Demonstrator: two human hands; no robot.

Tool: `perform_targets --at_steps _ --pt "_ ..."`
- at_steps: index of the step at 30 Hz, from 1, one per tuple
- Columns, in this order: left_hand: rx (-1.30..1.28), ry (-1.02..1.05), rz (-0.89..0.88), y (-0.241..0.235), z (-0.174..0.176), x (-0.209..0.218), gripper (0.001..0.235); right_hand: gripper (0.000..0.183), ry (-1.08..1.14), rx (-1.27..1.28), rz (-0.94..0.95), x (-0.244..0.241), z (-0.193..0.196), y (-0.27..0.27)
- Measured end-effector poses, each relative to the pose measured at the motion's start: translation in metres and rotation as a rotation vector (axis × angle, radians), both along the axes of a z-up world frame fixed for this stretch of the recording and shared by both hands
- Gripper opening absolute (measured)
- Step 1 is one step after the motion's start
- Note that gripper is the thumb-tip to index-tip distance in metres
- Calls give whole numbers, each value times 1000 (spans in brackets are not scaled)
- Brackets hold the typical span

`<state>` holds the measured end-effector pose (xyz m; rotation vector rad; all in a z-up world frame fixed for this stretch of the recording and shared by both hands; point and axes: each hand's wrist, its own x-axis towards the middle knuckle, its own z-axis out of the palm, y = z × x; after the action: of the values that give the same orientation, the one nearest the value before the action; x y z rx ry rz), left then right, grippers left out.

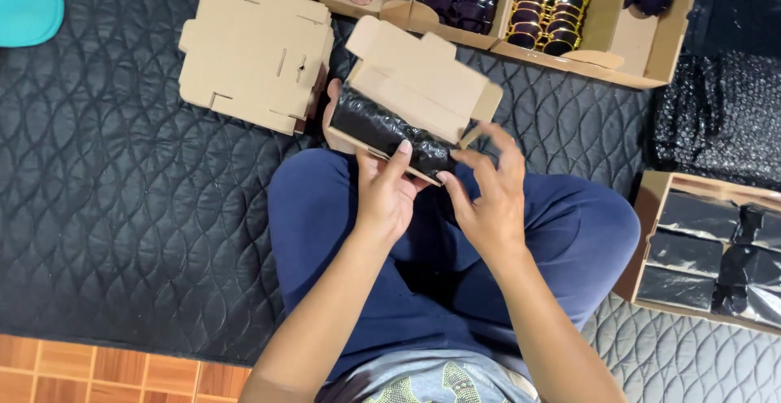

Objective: A person cleans a pair of sunglasses and carefully packages them using a plastic sleeve, bubble wrap, and a small cardboard box.

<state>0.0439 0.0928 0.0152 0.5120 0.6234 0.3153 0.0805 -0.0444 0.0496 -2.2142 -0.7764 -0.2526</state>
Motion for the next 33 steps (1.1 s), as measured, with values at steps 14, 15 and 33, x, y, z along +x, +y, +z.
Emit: perform_targets --at_steps 14,15,33 --pt "-48 -152 -107 -23 -5 -31 59 24 271 215 -205 -11 3 -102" --pt "32 -140 -202 -15 10 -33 63 25 310 212 -218 -12 4 -114" --pt "504 30 -502 -59 -44 -54 46 41 564 311 -370 -57 21 -166"
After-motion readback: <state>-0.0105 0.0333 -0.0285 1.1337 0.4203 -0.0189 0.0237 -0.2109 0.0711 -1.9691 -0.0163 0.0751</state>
